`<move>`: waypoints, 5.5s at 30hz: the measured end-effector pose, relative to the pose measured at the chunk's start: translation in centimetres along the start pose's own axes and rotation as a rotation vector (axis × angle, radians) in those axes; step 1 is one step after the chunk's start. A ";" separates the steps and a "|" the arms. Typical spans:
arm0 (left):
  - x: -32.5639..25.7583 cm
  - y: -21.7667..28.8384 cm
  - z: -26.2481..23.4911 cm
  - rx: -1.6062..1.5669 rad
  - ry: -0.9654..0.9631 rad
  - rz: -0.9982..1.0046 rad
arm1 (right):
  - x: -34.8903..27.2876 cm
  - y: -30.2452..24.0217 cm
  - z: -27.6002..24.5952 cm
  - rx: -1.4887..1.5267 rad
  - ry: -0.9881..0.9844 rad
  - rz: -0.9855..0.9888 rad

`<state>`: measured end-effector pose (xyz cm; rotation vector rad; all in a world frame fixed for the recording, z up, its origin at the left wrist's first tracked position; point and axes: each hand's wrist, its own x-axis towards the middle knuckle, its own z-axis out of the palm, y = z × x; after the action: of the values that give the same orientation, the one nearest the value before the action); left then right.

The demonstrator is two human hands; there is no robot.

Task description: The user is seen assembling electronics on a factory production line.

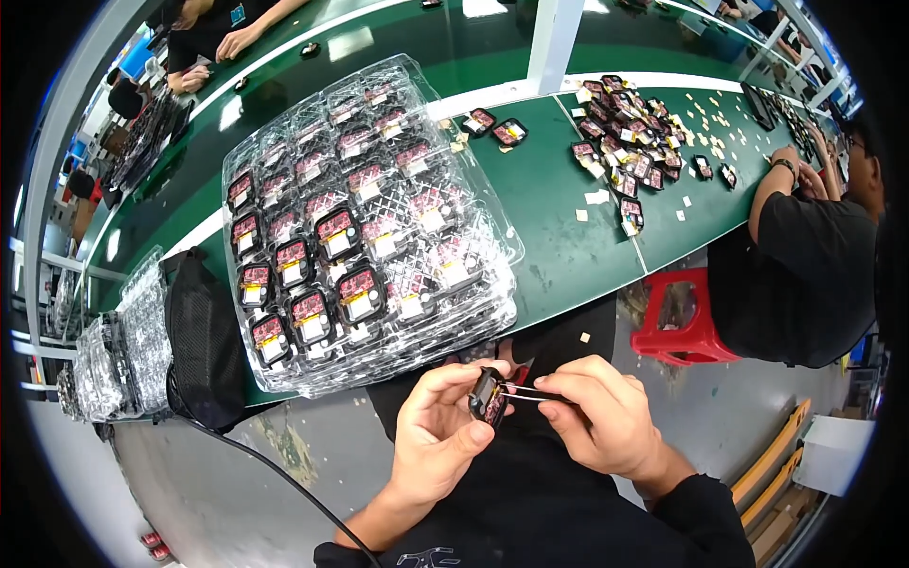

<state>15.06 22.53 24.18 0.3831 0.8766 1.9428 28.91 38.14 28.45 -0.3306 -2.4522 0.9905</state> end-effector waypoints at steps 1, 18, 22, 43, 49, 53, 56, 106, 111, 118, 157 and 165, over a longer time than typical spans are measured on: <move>0.0 -0.1 -0.2 -0.025 -0.005 -0.003 | 0.1 -0.2 0.1 0.000 0.027 0.032; 0.0 -0.1 0.1 0.114 -0.009 0.010 | -0.1 0.4 1.0 0.205 0.055 0.177; 0.1 -0.3 -0.4 0.139 -0.090 0.047 | -0.1 0.8 1.3 0.194 0.070 0.135; -0.5 -1.5 0.4 0.373 0.010 0.201 | -0.8 0.0 1.6 0.351 0.029 0.373; -0.6 -1.7 -0.4 0.668 -0.028 0.269 | -1.1 0.1 1.7 0.362 0.031 0.371; -0.9 -1.5 0.5 0.252 0.094 0.106 | -1.4 0.7 2.0 0.380 0.058 0.324; -0.9 -1.5 0.2 0.133 0.080 0.084 | -1.6 1.0 2.5 0.380 0.073 0.299; -1.2 -1.7 0.3 0.142 0.052 0.114 | -2.3 2.2 3.8 -0.016 0.247 -0.031; -1.2 -1.7 0.3 0.165 0.060 0.124 | -2.6 2.1 4.7 -0.056 0.293 -0.068; -1.3 -1.5 0.1 0.202 0.041 0.148 | -2.0 1.9 4.1 -0.083 0.224 -0.108; 18.8 22.7 -11.0 2.064 0.234 0.448 | 10.5 11.0 2.1 -0.464 0.036 0.388; 17.9 23.2 -13.4 2.205 0.238 0.358 | 7.2 7.4 -0.6 -0.232 0.300 0.231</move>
<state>-16.55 25.17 29.85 1.5212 2.9152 0.3616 23.36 46.54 25.99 -0.7960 -2.2867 0.6830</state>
